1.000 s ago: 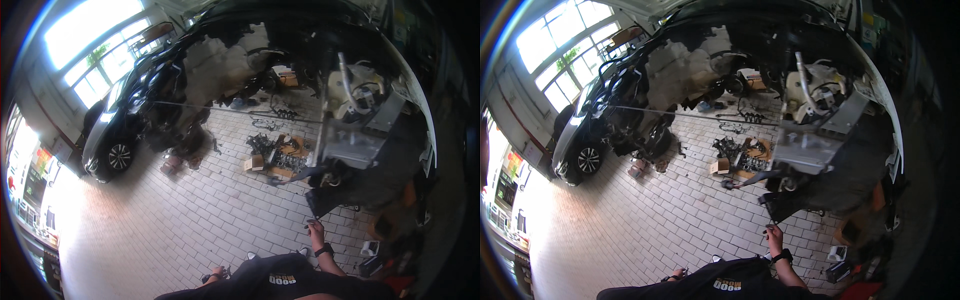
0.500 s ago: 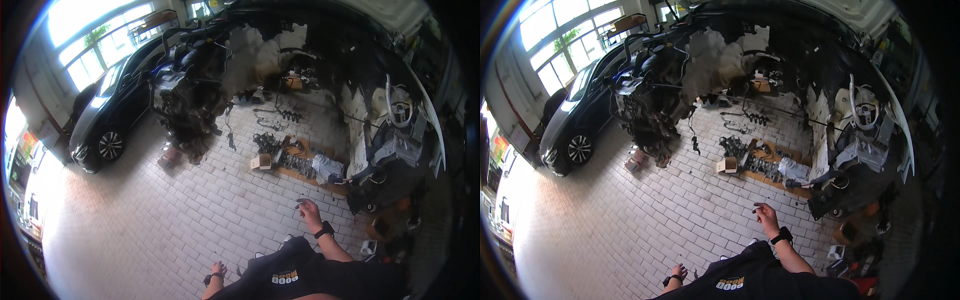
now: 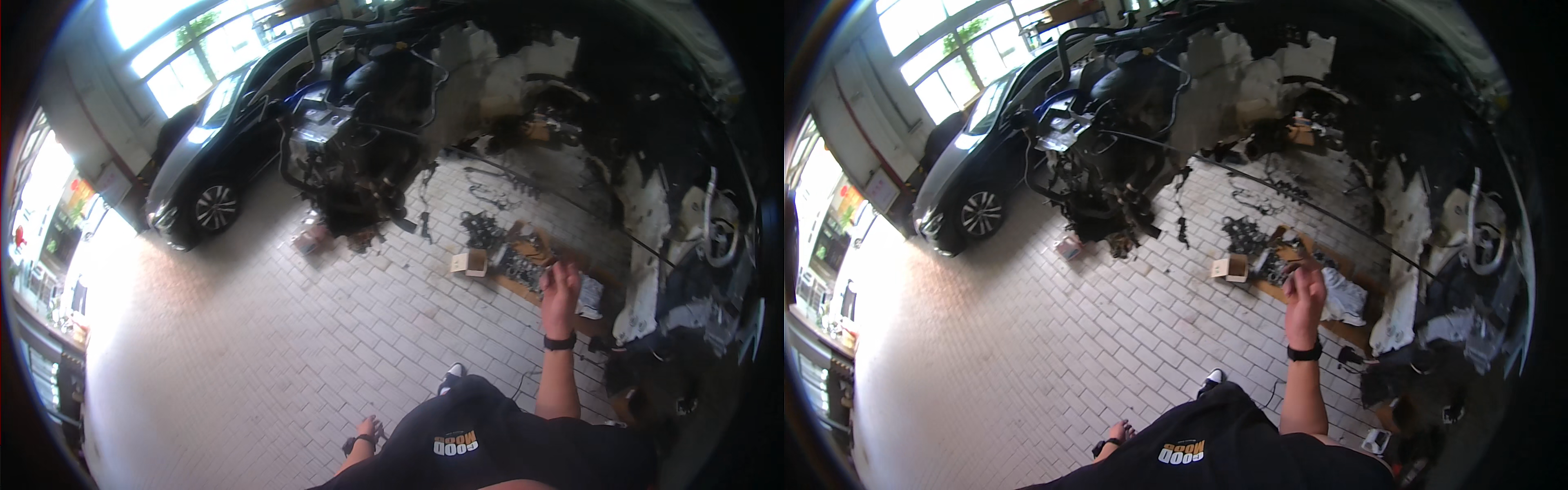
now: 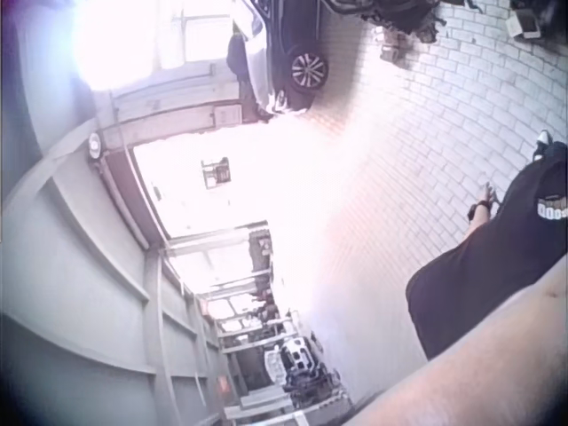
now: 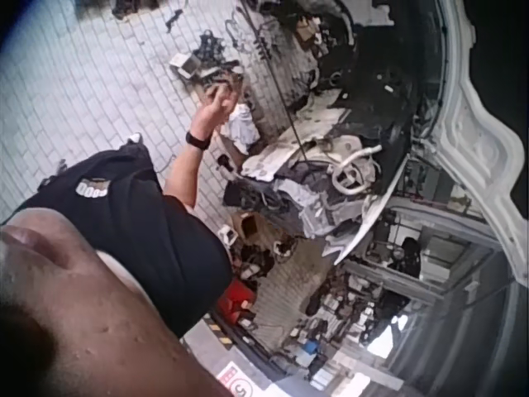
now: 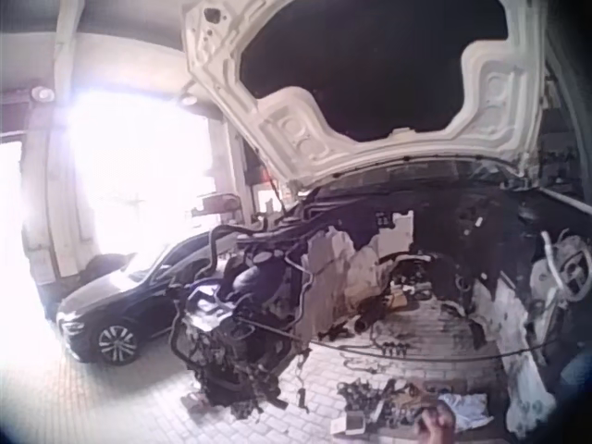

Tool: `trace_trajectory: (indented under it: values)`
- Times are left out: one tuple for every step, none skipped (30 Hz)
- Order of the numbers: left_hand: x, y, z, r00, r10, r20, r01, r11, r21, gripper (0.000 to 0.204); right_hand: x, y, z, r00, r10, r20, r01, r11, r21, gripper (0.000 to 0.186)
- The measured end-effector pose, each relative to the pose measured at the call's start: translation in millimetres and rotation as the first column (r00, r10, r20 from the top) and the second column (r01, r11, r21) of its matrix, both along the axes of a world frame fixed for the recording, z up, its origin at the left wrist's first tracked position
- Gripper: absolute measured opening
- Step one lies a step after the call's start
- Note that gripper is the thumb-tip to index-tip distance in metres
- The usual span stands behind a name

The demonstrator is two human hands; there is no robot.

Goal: Inspecting components under the hood and around the engine bay of a car.

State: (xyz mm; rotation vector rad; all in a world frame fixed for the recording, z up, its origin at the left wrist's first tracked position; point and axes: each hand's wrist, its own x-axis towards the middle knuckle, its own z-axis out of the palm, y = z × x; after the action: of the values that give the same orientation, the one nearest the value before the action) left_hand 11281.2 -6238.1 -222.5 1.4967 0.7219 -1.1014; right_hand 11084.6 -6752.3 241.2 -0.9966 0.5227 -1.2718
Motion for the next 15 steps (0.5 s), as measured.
trace_trajectory:
  values:
    - [9, -9, 19, 0.997, -0.023, 0.067, 0.019, 0.998, 0.056, 0.036, 11, -8, 13, 0.999, -0.033, 0.044, 0.036, 0.996, -0.082, 0.025]
    - [23, -42, 67, 0.99, -0.062, 0.127, 0.048, 0.993, 0.11, 0.036, 16, -16, 23, 0.993, -0.074, 0.087, 0.088, 0.982, -0.165, 0.033]
    - [40, -49, 77, 0.981, -0.059, 0.182, 0.047, 0.997, 0.069, 0.036, 25, -25, 31, 0.985, -0.068, 0.16, 0.094, 0.983, -0.16, 0.036]
    - [59, -62, 82, 0.971, -0.072, 0.229, 0.069, 0.997, 0.018, 0.037, 29, -33, 41, 0.972, -0.08, 0.223, 0.118, 0.98, -0.162, 0.039]
    - [74, -80, 106, 0.965, -0.073, 0.25, 0.091, 0.994, -0.064, 0.038, 41, -39, 43, 0.967, -0.067, 0.246, 0.115, 0.976, -0.184, 0.039]
    - [93, -107, 145, 0.958, -0.096, 0.269, 0.14, 0.979, -0.148, 0.039, 40, -50, 42, 0.971, -0.068, 0.23, 0.118, 0.971, -0.209, 0.035]
    - [108, -139, 193, 0.949, -0.117, 0.293, 0.198, 0.944, -0.264, 0.041, 38, -57, 38, 0.971, -0.078, 0.227, 0.13, 0.966, -0.224, 0.033]
    - [119, -172, 245, 0.939, -0.129, 0.318, 0.25, 0.892, -0.377, 0.043, 35, -63, 33, 0.971, -0.083, 0.222, 0.138, 0.96, -0.242, 0.031]
    - [130, -201, 289, 0.911, -0.122, 0.395, 0.306, 0.842, -0.444, 0.043, 29, -70, 27, 0.978, -0.06, 0.2, 0.11, 0.962, -0.25, 0.028]
    - [139, -227, 329, 0.88, -0.104, 0.464, 0.359, 0.785, -0.505, 0.044, 31, -69, 32, 0.973, -0.068, 0.222, 0.126, 0.957, -0.26, 0.029]
    - [145, -252, 366, 0.863, -0.077, 0.5, 0.39, 0.731, -0.56, 0.044, 29, -68, 35, 0.974, -0.047, 0.222, 0.113, 0.949, -0.294, 0.029]
    - [150, -277, 397, 0.845, -0.051, 0.532, 0.425, 0.668, -0.611, 0.044, 23, -67, 36, 0.975, -0.033, 0.221, 0.107, 0.938, -0.331, 0.029]
    - [156, -302, 420, 0.828, -0.059, 0.557, 0.476, 0.598, -0.645, 0.044, 13, -66, 36, 0.971, -0.077, 0.228, 0.156, 0.924, -0.351, 0.029]
    - [163, -324, 438, 0.812, -0.058, 0.581, 0.519, 0.526, -0.673, 0.045, 6, -66, 32, 0.965, -0.115, 0.235, 0.197, 0.908, -0.369, 0.029]
    - [167, -346, 454, 0.801, -0.083, 0.592, 0.547, 0.502, -0.67, 0.049, -5, -68, 30, 0.966, -0.146, 0.211, 0.227, 0.869, -0.44, 0.027]
